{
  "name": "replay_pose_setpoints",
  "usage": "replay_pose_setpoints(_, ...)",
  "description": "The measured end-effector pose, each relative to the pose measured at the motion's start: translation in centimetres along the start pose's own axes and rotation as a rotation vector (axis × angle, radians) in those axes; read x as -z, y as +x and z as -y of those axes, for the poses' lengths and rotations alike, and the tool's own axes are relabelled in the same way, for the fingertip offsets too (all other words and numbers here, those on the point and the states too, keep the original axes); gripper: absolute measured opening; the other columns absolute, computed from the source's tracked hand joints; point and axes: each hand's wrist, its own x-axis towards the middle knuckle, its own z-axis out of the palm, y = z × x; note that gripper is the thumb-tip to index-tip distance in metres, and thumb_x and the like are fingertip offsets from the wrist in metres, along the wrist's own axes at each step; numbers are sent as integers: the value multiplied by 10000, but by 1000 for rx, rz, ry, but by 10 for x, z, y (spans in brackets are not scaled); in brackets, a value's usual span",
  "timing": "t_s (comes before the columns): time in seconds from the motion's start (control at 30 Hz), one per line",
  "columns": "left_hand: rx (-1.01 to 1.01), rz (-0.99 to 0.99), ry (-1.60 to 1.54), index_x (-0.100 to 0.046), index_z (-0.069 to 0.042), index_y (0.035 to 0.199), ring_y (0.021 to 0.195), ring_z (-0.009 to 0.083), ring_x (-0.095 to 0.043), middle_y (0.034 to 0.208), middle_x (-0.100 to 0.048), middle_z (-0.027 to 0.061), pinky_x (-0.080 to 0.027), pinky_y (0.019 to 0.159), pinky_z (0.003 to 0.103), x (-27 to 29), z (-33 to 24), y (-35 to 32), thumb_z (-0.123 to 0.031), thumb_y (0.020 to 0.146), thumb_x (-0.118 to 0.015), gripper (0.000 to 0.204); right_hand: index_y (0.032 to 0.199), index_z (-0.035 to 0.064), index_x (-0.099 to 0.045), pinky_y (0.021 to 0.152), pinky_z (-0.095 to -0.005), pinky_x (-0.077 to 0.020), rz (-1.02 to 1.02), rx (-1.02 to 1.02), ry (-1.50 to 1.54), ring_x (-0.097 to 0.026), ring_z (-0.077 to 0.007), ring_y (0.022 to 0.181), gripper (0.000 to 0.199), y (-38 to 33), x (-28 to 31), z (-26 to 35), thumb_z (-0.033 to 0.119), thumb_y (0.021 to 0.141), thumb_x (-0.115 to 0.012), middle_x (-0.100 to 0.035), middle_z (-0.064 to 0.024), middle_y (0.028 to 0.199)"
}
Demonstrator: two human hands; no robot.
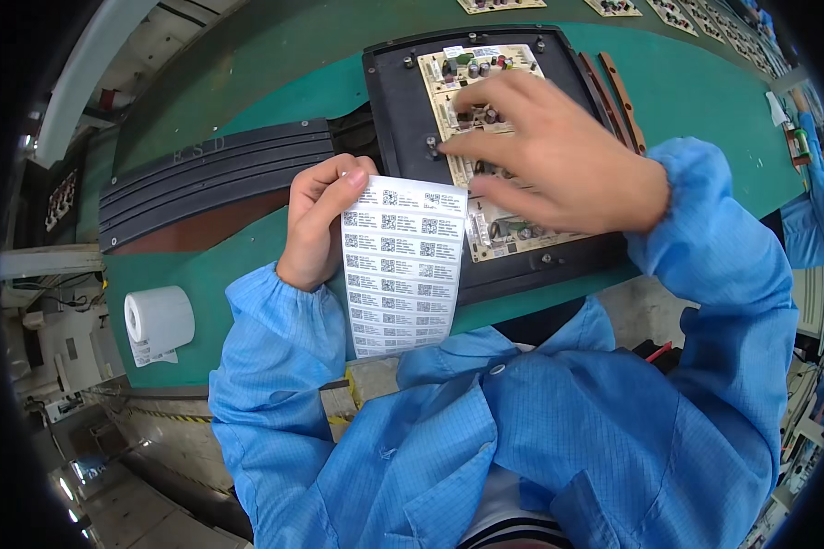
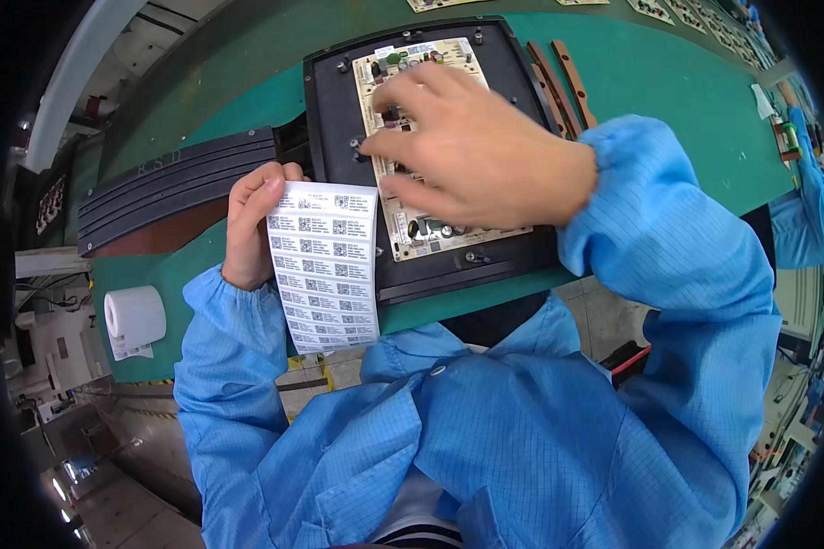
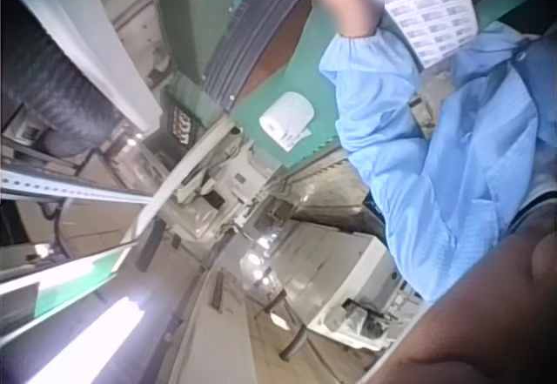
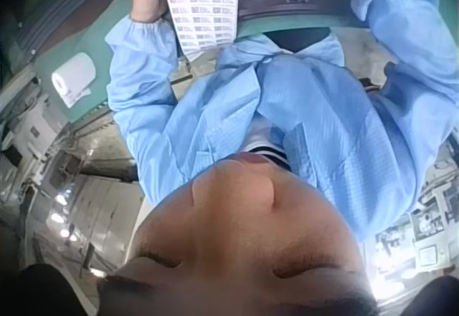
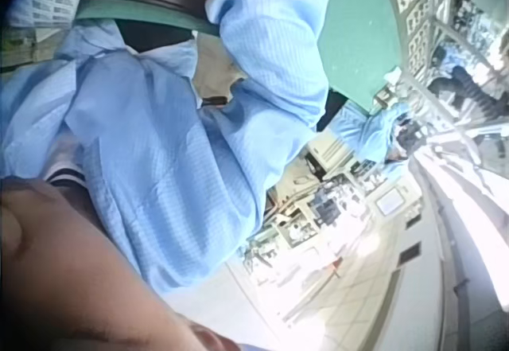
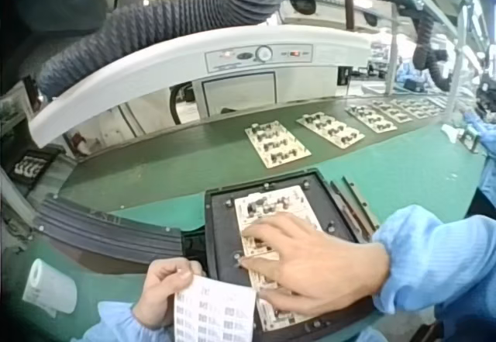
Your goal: Applying identification labels to electronic components on printed circuit boards mounted in an assembly fixture.
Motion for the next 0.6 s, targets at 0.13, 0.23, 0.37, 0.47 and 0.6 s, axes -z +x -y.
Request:
replay_pose_setpoints(0.13,-26,17,15,-541,-36,722,624,52,-464,726,-515,7,-355,559,212,-1,2,2,-169,947,-547,262,1073,46,-631,827,-443,-440,210,-253,18,-584,-352,903,282,-7,19,3,259,890,-613,-604,-178,935)
replay_pose_setpoints(0.23,-29,32,26,-557,-31,740,628,49,-463,727,-518,2,-360,563,211,0,2,2,-173,949,-549,252,1011,44,-643,707,-438,-467,153,-235,130,-596,-358,764,261,0,17,3,279,907,-597,-600,-179,824)
replay_pose_setpoints(0.37,-10,28,36,-566,-28,753,640,38,-471,720,-530,-11,-365,571,205,-2,-1,1,-172,945,-559,240,960,61,-642,632,-427,-470,152,-253,135,-597,-340,698,300,5,4,3,346,865,-649,-600,-169,811)
replay_pose_setpoints(0.47,-21,27,-6,-581,-24,772,642,37,-481,716,-541,-13,-370,578,203,-1,0,3,-162,938,-572,216,909,70,-641,594,-396,-474,121,-273,61,-598,-296,645,363,2,-4,2,401,789,-731,-601,-138,787)
replay_pose_setpoints(0.6,10,37,-129,-621,-23,815,690,59,-565,762,-618,19,-426,619,209,4,0,2,-155,929,-585,178,839,38,-622,578,-286,-457,-52,-354,217,-554,-162,639,331,7,2,4,249,694,-832,-595,-78,773)
